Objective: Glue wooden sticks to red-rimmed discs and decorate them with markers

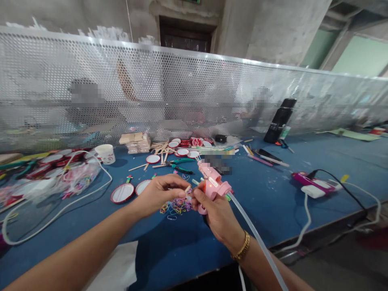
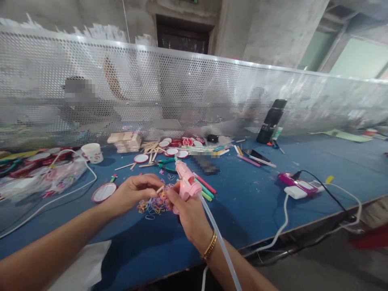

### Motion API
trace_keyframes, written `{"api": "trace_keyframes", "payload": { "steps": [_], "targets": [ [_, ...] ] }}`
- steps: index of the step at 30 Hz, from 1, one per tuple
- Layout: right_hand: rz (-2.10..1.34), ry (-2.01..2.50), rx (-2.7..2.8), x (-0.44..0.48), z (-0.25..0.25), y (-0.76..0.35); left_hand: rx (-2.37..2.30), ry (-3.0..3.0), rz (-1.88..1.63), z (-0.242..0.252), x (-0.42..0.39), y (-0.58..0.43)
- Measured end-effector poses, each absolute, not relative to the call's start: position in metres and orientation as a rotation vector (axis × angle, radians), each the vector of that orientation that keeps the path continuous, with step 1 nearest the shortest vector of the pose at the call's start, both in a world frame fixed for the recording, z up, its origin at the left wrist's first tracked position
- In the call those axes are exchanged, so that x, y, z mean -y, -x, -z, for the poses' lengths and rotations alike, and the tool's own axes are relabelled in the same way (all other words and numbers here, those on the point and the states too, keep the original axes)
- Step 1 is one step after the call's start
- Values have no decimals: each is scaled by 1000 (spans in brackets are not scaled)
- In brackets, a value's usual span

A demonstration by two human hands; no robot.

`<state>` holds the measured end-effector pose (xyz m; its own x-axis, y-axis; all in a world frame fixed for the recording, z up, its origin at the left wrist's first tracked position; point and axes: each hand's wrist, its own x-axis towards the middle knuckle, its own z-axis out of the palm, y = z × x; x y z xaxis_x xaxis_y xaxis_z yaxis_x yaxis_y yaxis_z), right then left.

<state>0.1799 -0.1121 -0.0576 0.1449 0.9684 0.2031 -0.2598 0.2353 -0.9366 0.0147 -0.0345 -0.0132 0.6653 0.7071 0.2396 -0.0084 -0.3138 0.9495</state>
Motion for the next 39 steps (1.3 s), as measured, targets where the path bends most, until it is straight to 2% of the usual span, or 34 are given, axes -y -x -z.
{"api": "trace_keyframes", "payload": {
  "steps": [10, 14, 39],
  "targets": [
    [-1143, 843, 1332, 135, 73, -194, -603, -1303, -857, 35, -13, 11],
    [-1198, 874, 1371, 139, 73, -192, -558, -1278, -855, 39, -21, 15],
    [-1029, 931, 1612, 141, 72, -194, -663, -1347, -808, 33, -8, 8]
  ]
}}
